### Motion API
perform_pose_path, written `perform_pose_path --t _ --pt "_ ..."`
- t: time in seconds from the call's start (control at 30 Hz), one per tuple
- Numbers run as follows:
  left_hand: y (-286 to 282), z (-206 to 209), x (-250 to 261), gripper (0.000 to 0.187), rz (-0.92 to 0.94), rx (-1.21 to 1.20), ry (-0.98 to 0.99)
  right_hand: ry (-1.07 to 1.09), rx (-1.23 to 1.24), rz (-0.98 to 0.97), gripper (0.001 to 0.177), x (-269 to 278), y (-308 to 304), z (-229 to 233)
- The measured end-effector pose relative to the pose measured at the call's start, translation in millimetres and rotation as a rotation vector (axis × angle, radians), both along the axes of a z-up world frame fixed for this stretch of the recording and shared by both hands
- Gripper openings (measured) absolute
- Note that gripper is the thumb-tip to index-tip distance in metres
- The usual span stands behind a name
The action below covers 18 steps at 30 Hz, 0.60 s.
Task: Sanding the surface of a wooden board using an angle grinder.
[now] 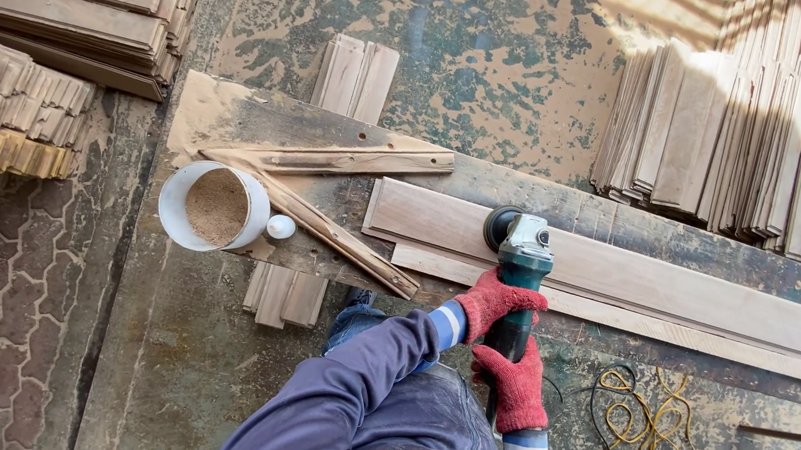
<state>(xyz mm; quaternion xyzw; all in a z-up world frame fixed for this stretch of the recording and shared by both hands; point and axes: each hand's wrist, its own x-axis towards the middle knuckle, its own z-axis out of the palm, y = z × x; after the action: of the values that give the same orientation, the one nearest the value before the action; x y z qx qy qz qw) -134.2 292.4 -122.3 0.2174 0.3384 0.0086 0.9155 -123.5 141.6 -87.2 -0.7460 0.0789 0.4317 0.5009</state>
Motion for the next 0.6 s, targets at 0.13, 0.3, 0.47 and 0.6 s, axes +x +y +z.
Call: perform_pose_path --t 0.13,0.3,0.47,0.6 --pt "5 1 -8 0.048 0.016 0.019 0.019 -0.002 0.009 0.035 0.051 -4 7 4" --pt "8 -9 -17 0.055 0.072 -0.022 -0.011 -0.029 -0.017 0.086 0.051 -9 16 7" --pt "16 -10 -27 0.054 0.111 -0.046 0.038 -0.015 -0.023 0.14 0.052 -15 25 7" --pt "23 -11 -36 0.053 0.146 -0.054 0.025 -0.009 -0.031 0.172 0.051 -20 34 10"
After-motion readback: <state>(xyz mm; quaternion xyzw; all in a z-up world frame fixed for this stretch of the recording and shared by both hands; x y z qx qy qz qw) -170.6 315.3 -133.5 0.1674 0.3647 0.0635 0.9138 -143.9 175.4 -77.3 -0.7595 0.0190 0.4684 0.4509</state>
